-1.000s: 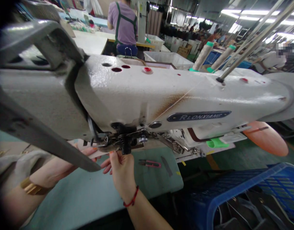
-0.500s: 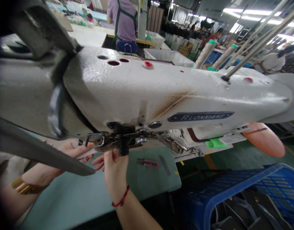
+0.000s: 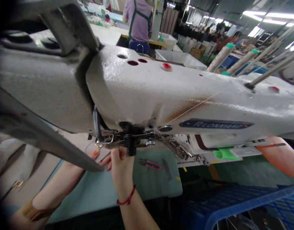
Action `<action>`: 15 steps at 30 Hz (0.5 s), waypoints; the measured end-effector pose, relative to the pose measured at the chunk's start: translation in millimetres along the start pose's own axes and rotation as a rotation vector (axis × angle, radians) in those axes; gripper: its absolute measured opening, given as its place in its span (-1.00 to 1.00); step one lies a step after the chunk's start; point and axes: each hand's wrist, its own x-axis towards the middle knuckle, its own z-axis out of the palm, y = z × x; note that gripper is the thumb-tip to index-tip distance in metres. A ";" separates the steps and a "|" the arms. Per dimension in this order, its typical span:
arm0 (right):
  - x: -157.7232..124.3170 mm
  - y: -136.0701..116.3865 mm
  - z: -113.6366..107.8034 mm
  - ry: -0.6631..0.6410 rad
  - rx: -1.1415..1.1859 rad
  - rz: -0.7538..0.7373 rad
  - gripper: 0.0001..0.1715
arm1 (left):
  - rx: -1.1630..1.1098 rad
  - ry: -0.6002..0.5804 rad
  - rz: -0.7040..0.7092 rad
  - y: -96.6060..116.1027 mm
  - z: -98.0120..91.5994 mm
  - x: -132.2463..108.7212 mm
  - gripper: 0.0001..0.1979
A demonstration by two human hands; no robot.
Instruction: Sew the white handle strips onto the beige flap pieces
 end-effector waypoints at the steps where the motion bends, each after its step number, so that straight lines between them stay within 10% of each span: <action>1: -0.3 -0.5 -2.1 -0.004 -0.007 0.001 -0.47 | 0.004 0.024 0.021 -1.0 4.7 -5.1 -0.69; 15: 7.9 -15.2 -41.4 -0.175 -0.115 0.002 -0.35 | -0.024 0.334 -0.023 -13.4 81.3 -45.9 -0.52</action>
